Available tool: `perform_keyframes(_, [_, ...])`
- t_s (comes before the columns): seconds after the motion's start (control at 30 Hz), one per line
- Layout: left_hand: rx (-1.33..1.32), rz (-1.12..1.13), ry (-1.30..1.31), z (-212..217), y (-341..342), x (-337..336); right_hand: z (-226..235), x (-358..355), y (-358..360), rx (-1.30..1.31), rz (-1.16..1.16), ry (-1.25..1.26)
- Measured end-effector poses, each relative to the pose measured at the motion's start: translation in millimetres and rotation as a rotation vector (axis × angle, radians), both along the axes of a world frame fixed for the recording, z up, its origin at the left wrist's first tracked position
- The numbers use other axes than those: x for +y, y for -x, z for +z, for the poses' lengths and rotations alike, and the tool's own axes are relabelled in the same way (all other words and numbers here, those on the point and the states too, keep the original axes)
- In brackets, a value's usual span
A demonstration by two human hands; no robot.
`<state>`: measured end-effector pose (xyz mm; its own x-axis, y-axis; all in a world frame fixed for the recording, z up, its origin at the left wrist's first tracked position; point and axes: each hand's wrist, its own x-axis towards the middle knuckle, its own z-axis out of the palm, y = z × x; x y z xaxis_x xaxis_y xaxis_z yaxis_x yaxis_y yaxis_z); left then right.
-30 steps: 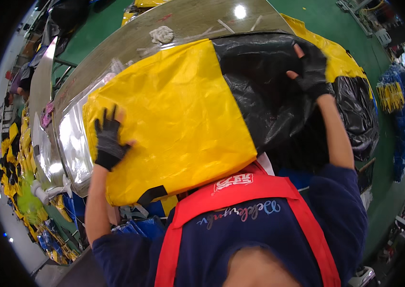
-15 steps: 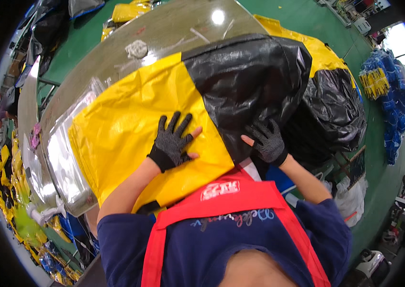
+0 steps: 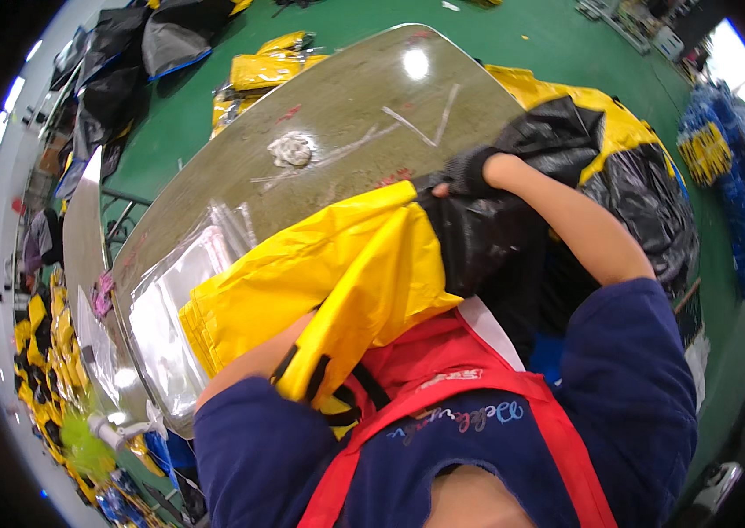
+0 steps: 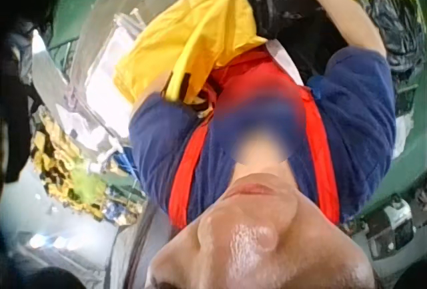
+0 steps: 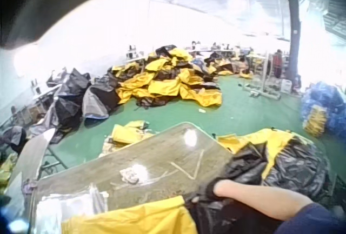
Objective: The person folds yellow and blue waterproof pouches and inserts them into clear plastic bags on a workbench. The person handles each pouch one at a time, folds it, places it into a bag, and sets the bag aside.
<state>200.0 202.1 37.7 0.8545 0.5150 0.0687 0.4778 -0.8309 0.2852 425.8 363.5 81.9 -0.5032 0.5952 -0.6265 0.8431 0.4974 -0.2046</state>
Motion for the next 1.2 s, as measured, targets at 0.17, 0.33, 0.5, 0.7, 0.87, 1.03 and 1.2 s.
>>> perform_keyframes(0.17, [-0.109,0.669,-0.112,93.3,181.4,-59.3,-32.8,6.4,-52.9,0.128,-0.233,0.092])
perform_keyframes(0.33, [-0.588,1.472,0.059,42.0,251.0,-178.2,-41.6,7.5,-48.8,0.143,-0.289,0.06])
perform_keyframes(0.5, [-0.676,1.498,0.121,12.8,235.9,-171.4,-40.5,3.5,-43.5,0.185,-0.303,0.031])
perform_keyframes(0.7, [0.218,1.466,-0.727,-3.7,246.9,-135.4,-38.8,4.3,-42.5,0.08,-0.185,0.001])
perform_keyframes(0.87, [-0.281,0.593,0.105,70.0,0.3,-18.5,-28.7,-1.7,-23.9,-0.023,-0.153,-0.062])
perform_keyframes(1.03, [0.049,0.621,0.009,-35.2,-42.4,18.5,51.2,-41.8,-99.1,0.284,0.025,-0.719])
perform_keyframes(1.2, [0.062,0.561,-0.003,-34.2,-46.7,19.7,-39.8,-30.1,-176.0,0.225,-0.153,-0.621])
